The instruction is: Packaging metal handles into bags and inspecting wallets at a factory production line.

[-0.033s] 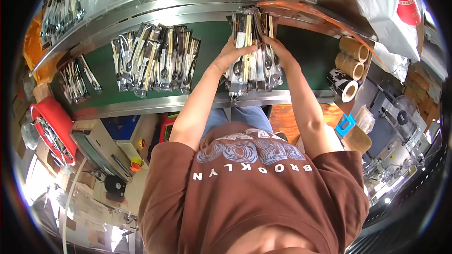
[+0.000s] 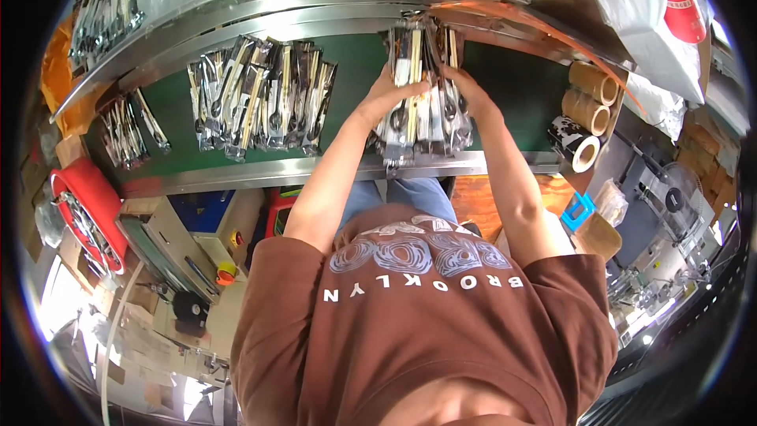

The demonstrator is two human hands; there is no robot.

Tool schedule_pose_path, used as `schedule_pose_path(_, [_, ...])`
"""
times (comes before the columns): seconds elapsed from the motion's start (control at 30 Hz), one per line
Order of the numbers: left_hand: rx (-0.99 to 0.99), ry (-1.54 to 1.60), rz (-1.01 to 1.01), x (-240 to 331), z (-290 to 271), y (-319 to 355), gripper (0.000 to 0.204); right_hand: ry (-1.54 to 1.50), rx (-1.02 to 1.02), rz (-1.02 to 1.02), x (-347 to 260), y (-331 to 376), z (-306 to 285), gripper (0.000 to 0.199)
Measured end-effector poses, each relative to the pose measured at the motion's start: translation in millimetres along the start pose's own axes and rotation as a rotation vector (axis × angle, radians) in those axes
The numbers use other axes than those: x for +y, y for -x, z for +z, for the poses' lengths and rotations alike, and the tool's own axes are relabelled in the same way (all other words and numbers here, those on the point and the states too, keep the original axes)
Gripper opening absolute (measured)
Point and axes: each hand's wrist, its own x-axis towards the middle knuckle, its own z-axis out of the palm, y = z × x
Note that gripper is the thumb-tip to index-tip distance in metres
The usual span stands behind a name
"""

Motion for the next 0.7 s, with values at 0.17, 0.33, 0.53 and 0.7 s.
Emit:
schedule_pose_path(0.17, [0.190,-0.002,0.064,-57,15,87,0.081,0.077,-0.105,-0.006,100,20,-11,0.056])
schedule_pose_path(0.33, [0.320,0.002,-0.001,-166,7,104,0.076,-0.068,-0.206,0.132,138,39,18,0.050])
schedule_pose_path(0.53, [0.215,0.048,0.108,-77,-1,63,0.073,-0.299,-0.208,0.059,98,-1,10,0.041])
schedule_pose_path(0.7, [0.082,-0.115,0.150,16,-24,4,0.083,-0.251,-0.237,-0.103,-13,-8,35,0.038])
